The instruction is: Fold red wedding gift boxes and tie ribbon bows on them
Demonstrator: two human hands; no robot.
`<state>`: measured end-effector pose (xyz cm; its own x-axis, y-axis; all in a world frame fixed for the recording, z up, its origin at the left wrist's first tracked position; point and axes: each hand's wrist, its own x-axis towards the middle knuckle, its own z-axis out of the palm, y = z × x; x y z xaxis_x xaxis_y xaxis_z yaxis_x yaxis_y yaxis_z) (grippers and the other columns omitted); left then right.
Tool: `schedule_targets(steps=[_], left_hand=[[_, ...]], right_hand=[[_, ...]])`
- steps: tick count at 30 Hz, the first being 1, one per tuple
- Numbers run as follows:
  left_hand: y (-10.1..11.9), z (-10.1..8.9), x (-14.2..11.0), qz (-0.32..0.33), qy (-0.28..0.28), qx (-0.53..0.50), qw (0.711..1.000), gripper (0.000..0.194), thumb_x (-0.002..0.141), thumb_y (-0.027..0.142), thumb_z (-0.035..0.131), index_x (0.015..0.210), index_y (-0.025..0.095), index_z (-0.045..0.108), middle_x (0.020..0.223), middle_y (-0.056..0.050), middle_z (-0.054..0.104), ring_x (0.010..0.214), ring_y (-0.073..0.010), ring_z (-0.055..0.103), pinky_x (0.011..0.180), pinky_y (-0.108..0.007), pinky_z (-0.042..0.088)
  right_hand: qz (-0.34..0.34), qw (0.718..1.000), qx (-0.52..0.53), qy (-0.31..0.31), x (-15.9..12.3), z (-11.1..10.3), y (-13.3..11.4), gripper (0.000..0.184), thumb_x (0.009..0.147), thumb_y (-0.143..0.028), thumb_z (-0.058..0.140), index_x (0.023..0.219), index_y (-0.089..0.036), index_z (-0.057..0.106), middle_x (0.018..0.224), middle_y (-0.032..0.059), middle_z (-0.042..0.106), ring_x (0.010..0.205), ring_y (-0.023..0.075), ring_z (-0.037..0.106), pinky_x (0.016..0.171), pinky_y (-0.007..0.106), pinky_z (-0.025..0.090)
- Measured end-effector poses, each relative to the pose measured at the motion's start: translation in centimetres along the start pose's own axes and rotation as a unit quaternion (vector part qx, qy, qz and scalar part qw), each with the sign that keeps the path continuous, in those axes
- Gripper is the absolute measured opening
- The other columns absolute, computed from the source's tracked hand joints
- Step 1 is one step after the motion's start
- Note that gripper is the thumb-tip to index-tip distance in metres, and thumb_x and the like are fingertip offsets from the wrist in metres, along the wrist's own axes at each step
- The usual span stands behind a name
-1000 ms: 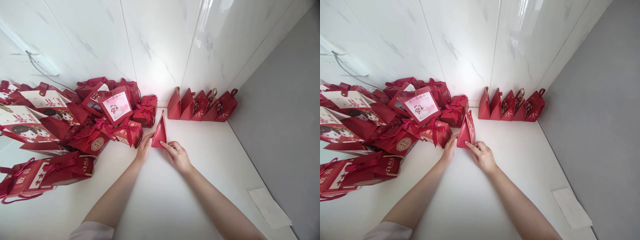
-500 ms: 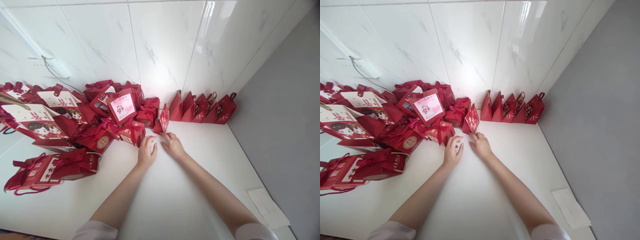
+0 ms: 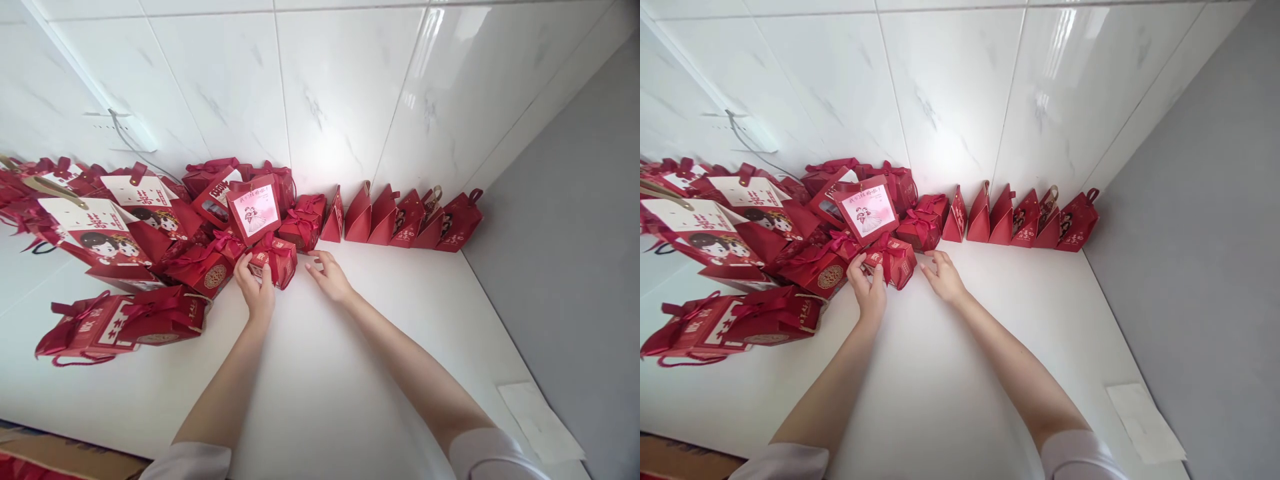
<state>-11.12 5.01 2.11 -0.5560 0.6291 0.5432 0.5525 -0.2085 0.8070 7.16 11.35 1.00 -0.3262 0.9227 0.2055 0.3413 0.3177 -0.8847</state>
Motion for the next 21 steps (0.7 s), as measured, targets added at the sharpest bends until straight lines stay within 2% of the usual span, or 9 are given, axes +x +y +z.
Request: schedule_targets(steps=[1, 3, 6, 8, 11, 13, 16, 18, 21], left_hand=[[-0.3, 0.1, 0.0, -0.035, 0.0, -0.021, 0.999, 0.05, 0.093, 0.044, 0.057, 0.134, 0.018, 0.048, 0.138, -0.016, 0.048, 0.128, -0.0258, 0.048, 0.113, -0.04, 0.035], [-0.7, 0.2, -0.1, -0.081, 0.001, -0.063, 0.995, 0.052, 0.094, 0.052, 0.052, 0.135, 0.019, 0.047, 0.128, -0.013, 0.055, 0.117, -0.0234, 0.055, 0.107, -0.037, 0.04], [-0.6, 0.5, -0.9, -0.111, -0.036, -0.106, 0.987, 0.052, 0.096, 0.059, 0.043, 0.131, 0.02, 0.05, 0.105, -0.008, 0.062, 0.101, -0.0212, 0.061, 0.099, -0.036, 0.045], [-0.2, 0.9, -1.7, -0.103, -0.087, -0.112, 0.985, 0.054, 0.096, 0.061, 0.042, 0.131, 0.021, 0.052, 0.111, -0.01, 0.061, 0.107, -0.022, 0.059, 0.099, -0.036, 0.045], [0.3, 1.7, -2.9, -0.061, -0.163, -0.121, 0.977, 0.058, 0.095, 0.061, 0.044, 0.136, 0.02, 0.05, 0.135, -0.013, 0.051, 0.128, -0.0253, 0.049, 0.107, -0.037, 0.041], [0.6, 2.2, -3.7, -0.063, -0.209, -0.147, 0.965, 0.058, 0.095, 0.06, 0.046, 0.136, 0.02, 0.049, 0.139, -0.014, 0.049, 0.13, -0.0264, 0.048, 0.107, -0.038, 0.041], [0.9, 2.6, -4.4, -0.082, -0.268, -0.173, 0.944, 0.053, 0.094, 0.057, 0.051, 0.13, 0.019, 0.052, 0.131, -0.012, 0.057, 0.121, -0.0264, 0.055, 0.101, -0.038, 0.044], [1.2, 2.6, -4.6, -0.083, -0.309, -0.187, 0.929, 0.051, 0.093, 0.057, 0.052, 0.128, 0.019, 0.054, 0.126, -0.012, 0.06, 0.115, -0.0263, 0.058, 0.099, -0.038, 0.045], [1.6, 2.5, -4.7, -0.075, -0.317, -0.195, 0.925, 0.056, 0.093, 0.062, 0.05, 0.129, 0.02, 0.057, 0.132, -0.013, 0.057, 0.123, -0.0281, 0.055, 0.103, -0.041, 0.044]], right_hand=[[-0.003, 1.0, 0.013, -0.01, -0.3, 0.4, -0.3, 0.049, 0.094, -0.049, 0.052, 0.135, -0.021, 0.054, 0.139, 0.0122, 0.053, 0.121, 0.0234, 0.058, 0.092, 0.036, 0.056], [-0.002, 0.998, 0.061, -0.02, -0.4, 0.9, -0.5, 0.056, 0.096, -0.054, 0.049, 0.141, -0.021, 0.049, 0.146, 0.0109, 0.051, 0.131, 0.0236, 0.053, 0.103, 0.039, 0.051], [0.009, 0.983, 0.183, -0.003, -0.8, 0.9, -0.3, 0.06, 0.098, -0.06, 0.042, 0.145, -0.023, 0.046, 0.152, 0.0077, 0.049, 0.141, 0.0223, 0.045, 0.12, 0.043, 0.033], [0.018, 0.97, 0.242, 0.012, -1.7, 0.3, -0.1, 0.059, 0.098, -0.061, 0.042, 0.144, -0.025, 0.049, 0.151, 0.0054, 0.05, 0.142, 0.0216, 0.044, 0.122, 0.042, 0.03], [0.026, 0.965, 0.257, 0.036, -4.2, -0.9, -0.1, 0.055, 0.098, -0.059, 0.045, 0.141, -0.026, 0.051, 0.15, 0.0039, 0.051, 0.141, 0.0218, 0.044, 0.122, 0.041, 0.031], [0.039, 0.966, 0.243, 0.082, -6.1, -1.8, -0.2, 0.051, 0.098, -0.058, 0.044, 0.134, -0.024, 0.056, 0.145, 0.0063, 0.056, 0.136, 0.024, 0.05, 0.118, 0.043, 0.036], [0.073, 0.959, 0.235, 0.142, -8.1, -2.9, -0.4, 0.046, 0.098, -0.061, 0.038, 0.117, -0.023, 0.057, 0.122, 0.0086, 0.068, 0.11, 0.0255, 0.065, 0.096, 0.042, 0.052], [0.088, 0.953, 0.24, 0.163, -8.7, -3.4, -0.4, 0.042, 0.097, -0.061, 0.04, 0.112, -0.025, 0.054, 0.111, 0.007, 0.069, 0.094, 0.0236, 0.067, 0.082, 0.038, 0.055], [0.094, 0.95, 0.219, 0.202, -9.0, -4.0, -0.4, 0.038, 0.096, -0.059, 0.045, 0.109, -0.024, 0.054, 0.109, 0.0067, 0.067, 0.092, 0.0225, 0.065, 0.082, 0.038, 0.053]])
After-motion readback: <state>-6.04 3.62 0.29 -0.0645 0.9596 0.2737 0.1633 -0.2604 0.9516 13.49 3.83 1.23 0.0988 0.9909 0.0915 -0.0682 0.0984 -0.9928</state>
